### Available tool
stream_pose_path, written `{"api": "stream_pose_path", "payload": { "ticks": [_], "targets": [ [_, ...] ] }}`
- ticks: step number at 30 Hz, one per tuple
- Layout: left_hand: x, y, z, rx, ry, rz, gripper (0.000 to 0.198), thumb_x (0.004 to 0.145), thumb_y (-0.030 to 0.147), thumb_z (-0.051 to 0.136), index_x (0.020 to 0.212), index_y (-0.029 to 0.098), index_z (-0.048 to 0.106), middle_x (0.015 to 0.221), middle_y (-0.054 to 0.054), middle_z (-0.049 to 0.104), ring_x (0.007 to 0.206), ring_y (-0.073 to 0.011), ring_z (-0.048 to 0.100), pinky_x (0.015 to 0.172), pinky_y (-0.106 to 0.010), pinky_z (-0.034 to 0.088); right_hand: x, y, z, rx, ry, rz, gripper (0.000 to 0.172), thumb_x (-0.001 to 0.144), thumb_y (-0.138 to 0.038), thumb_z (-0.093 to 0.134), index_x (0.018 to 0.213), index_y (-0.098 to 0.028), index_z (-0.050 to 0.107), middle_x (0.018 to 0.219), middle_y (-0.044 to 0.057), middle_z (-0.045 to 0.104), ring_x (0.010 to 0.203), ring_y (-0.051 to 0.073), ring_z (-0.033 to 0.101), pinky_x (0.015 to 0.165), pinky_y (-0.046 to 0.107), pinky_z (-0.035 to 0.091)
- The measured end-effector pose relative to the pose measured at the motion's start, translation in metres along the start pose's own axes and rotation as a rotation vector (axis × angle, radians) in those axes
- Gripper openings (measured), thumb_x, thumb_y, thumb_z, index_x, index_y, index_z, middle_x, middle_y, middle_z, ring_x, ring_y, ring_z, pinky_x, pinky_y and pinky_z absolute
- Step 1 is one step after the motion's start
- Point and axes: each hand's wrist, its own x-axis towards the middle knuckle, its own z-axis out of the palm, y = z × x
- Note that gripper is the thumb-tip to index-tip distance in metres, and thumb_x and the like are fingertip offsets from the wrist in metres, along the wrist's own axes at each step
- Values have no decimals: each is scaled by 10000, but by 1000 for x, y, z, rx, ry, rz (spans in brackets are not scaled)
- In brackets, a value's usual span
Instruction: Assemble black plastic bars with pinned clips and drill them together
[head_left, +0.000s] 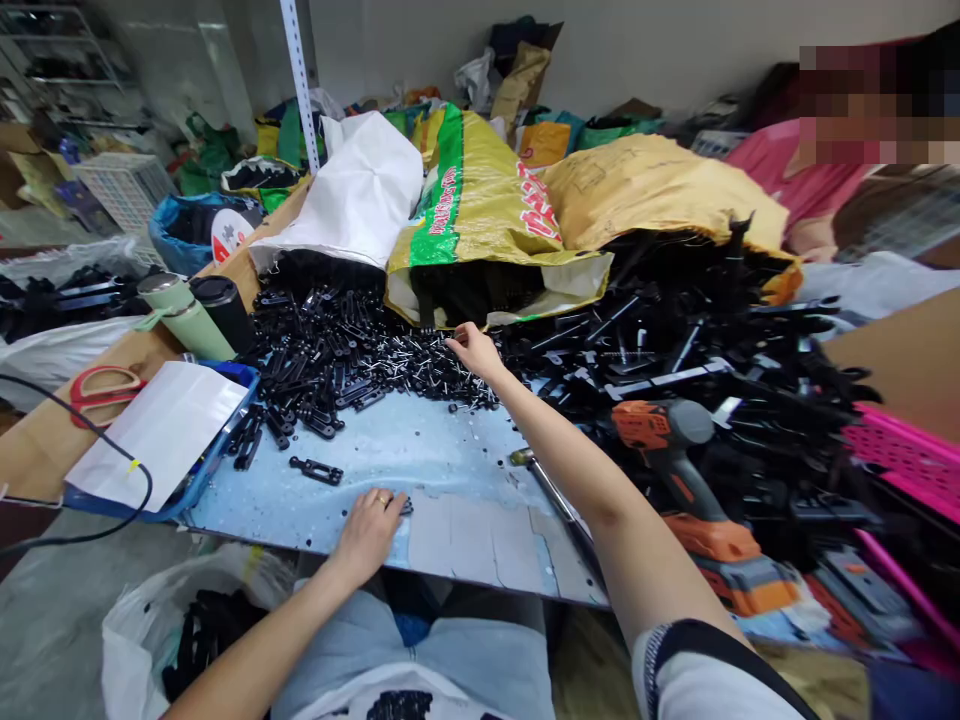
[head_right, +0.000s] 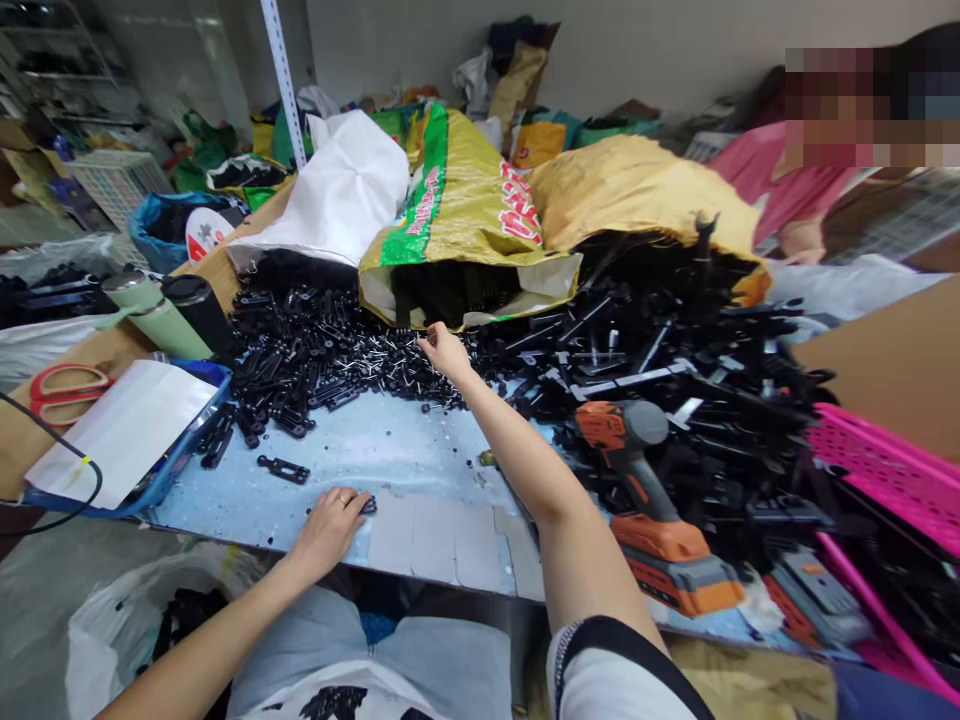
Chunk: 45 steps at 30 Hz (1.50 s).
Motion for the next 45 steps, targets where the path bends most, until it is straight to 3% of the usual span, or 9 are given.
{"api": "stream_pose_path", "payload": {
  "ticks": [10,15,22,26,29,33,36,40,45],
  "targets": [
    [-11,4,18,-28,263,-25,284,912,199,436,1175,153,533,1016,-103,599,941,-228,537,803,-386,474,47,-55,30,12,133,140,562,767,-392,636,1212,-96,460,1157,210,566,1147,318,468,939,445,387],
    [-10,1,20,-56,267,-16,285,916,218,434,1173,152,538,999,-101,606,926,-226,545,782,-385,484,51,-69,33,320,56,204,524,726,-313,643,1183,-96,509,1014,136,634,940,224,588,850,369,461],
    [-12,-2,17,-72,241,-28,286,921,239,428,1163,148,552,1011,-114,610,937,-239,538,781,-395,474,-121,-41,1,576,-233,-101,647,701,-326,644,1302,-182,452,1011,57,638,653,108,548,608,258,470],
    [-10,-5,14,-64,186,-5,288,920,229,429,1168,153,552,1009,-112,611,940,-242,539,792,-400,472,-249,-23,-33,219,-482,-248,538,693,-200,619,1226,-215,550,1028,53,641,798,165,565,744,317,466],
    [-9,-8,13,-62,156,3,278,916,217,432,1159,167,557,996,-109,613,936,-240,549,799,-400,476,-307,-17,-39,-20,-356,-199,421,738,-131,522,1137,-230,612,1101,71,625,1022,236,522,894,401,405],
    [-8,-5,12,-118,212,2,286,921,215,421,1173,150,539,1018,-118,611,963,-239,560,832,-396,487,-325,-27,-18,-107,106,236,380,880,-251,394,1222,-167,535,1150,139,578,1084,258,499,912,413,394],
    [-11,5,11,-183,276,4,295,933,229,401,1188,141,521,1041,-121,610,977,-231,569,856,-385,491,-304,-41,0,-120,165,520,638,850,-515,462,1344,-118,391,1134,175,562,1032,295,535,856,414,422],
    [-19,18,5,-286,312,-35,308,941,243,387,1211,159,508,1069,-116,604,998,-214,580,867,-363,495,-271,-52,13,-89,-3,391,826,724,-585,604,1374,-143,354,1258,199,455,1083,326,514,866,416,428],
    [-27,19,-2,-483,359,-170,311,934,296,416,1193,181,544,1074,-107,603,982,-202,588,869,-370,493,-279,-49,19,50,-36,201,678,739,-538,618,1287,-162,483,1176,184,525,1097,322,501,914,483,419]
  ]
}}
